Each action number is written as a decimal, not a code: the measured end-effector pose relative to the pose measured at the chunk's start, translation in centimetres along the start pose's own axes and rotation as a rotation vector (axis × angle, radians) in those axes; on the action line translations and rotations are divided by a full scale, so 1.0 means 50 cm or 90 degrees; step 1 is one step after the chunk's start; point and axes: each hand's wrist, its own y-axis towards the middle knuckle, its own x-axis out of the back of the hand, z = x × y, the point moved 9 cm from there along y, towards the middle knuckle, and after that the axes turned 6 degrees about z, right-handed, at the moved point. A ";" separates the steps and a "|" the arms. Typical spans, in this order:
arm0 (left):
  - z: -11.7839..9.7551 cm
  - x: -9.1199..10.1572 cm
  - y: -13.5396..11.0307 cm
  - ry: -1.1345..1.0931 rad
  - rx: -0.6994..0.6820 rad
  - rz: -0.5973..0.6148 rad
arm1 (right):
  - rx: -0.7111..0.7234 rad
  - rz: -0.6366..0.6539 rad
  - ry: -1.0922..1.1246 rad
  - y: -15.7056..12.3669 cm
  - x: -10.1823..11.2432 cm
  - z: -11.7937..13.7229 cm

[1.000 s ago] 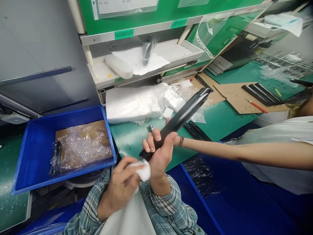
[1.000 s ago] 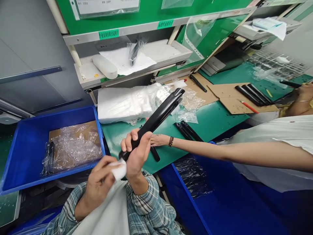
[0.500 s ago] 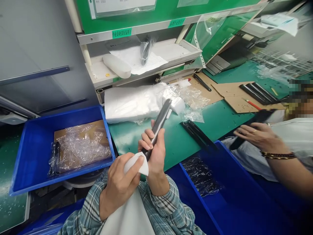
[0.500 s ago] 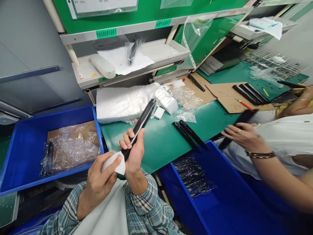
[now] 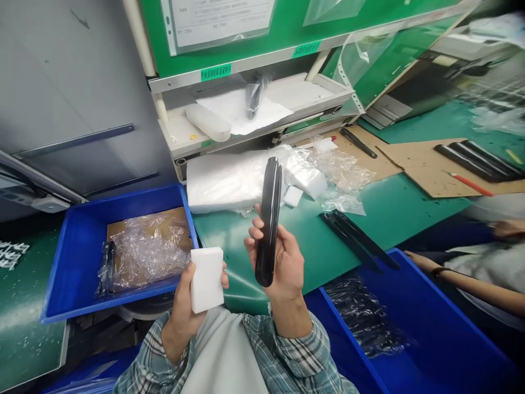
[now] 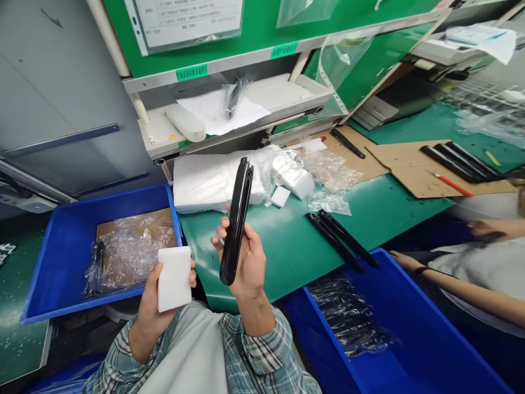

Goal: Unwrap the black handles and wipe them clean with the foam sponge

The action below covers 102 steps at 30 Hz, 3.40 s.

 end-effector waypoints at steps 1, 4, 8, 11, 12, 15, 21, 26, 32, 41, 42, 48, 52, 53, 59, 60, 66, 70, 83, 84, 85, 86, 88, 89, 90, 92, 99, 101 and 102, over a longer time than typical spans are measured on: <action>0.004 -0.007 0.006 -0.034 0.020 0.010 | 0.006 0.006 0.001 0.002 0.003 0.001; 0.009 -0.025 0.014 -0.098 0.051 0.046 | 0.001 0.073 -0.007 0.010 -0.003 -0.002; 0.022 -0.034 0.009 -0.144 0.068 0.094 | -0.010 0.100 -0.050 0.018 -0.015 -0.005; 0.025 -0.028 0.001 -0.096 0.049 0.103 | -0.020 0.055 -0.023 0.018 -0.020 -0.010; 0.022 -0.027 -0.002 -0.061 0.034 0.107 | -0.028 0.039 -0.002 0.017 -0.021 -0.014; 0.006 -0.033 -0.008 0.048 -0.026 0.132 | -0.031 0.028 0.057 0.016 -0.023 -0.025; -0.026 -0.055 -0.021 0.224 -0.171 0.165 | -0.024 0.078 0.031 0.017 -0.028 -0.039; -0.079 -0.091 -0.056 0.578 -0.424 0.149 | -0.038 0.011 0.057 0.014 -0.019 -0.054; -0.109 -0.169 -0.090 0.853 -0.648 0.123 | -0.033 -0.007 0.070 -0.009 -0.022 -0.062; -0.137 -0.196 -0.101 0.853 -0.646 0.106 | -0.008 0.007 0.114 -0.035 -0.045 -0.064; -0.136 -0.195 -0.103 0.858 -0.642 0.108 | 0.001 0.007 0.123 -0.035 -0.047 -0.061; -0.135 -0.196 -0.116 0.870 -0.658 0.100 | 0.032 0.014 0.119 -0.042 -0.060 -0.049; -0.138 -0.195 -0.115 0.860 -0.655 0.100 | 0.029 0.007 0.104 -0.048 -0.060 -0.052; -0.138 -0.194 -0.115 0.858 -0.653 0.103 | 0.034 0.006 0.102 -0.048 -0.059 -0.051; -0.139 -0.187 -0.119 0.863 -0.649 0.092 | 0.025 -0.003 0.096 -0.047 -0.057 -0.059; -0.139 -0.187 -0.120 0.866 -0.649 0.091 | 0.029 -0.002 0.094 -0.048 -0.058 -0.058; -0.144 -0.190 -0.125 0.889 -0.648 0.074 | 0.058 0.007 0.063 -0.052 -0.074 -0.045; -0.149 -0.192 -0.126 0.891 -0.652 0.071 | 0.059 0.007 0.052 -0.055 -0.078 -0.044; -0.142 -0.187 -0.127 0.867 -0.648 0.081 | 0.052 0.014 0.033 -0.061 -0.075 -0.050; -0.141 -0.180 -0.127 0.855 -0.647 0.081 | 0.045 0.020 0.041 -0.059 -0.076 -0.051; -0.140 -0.170 -0.127 0.838 -0.646 0.078 | 0.040 0.022 0.053 -0.056 -0.075 -0.050; -0.140 -0.158 -0.127 0.819 -0.642 0.070 | 0.041 0.018 0.069 -0.053 -0.071 -0.047; -0.137 -0.131 -0.123 0.792 -0.625 0.052 | 0.041 0.001 0.101 -0.045 -0.062 -0.037; -0.135 -0.120 -0.120 0.790 -0.614 0.043 | 0.037 -0.008 0.113 -0.042 -0.057 -0.032; -0.133 -0.113 -0.118 0.792 -0.603 0.037 | 0.035 -0.016 0.119 -0.040 -0.053 -0.029; -0.131 -0.109 -0.115 0.797 -0.588 0.039 | 0.035 -0.024 0.127 -0.037 -0.048 -0.024; -0.120 -0.175 -0.115 0.878 -0.625 0.107 | 0.082 -0.032 0.075 -0.042 -0.046 -0.021; -0.114 -0.180 -0.106 0.882 -0.621 0.097 | 0.154 -0.047 0.022 -0.049 -0.047 -0.006; -0.112 -0.178 -0.100 0.868 -0.609 0.089 | 0.195 -0.054 -0.007 -0.054 -0.049 0.003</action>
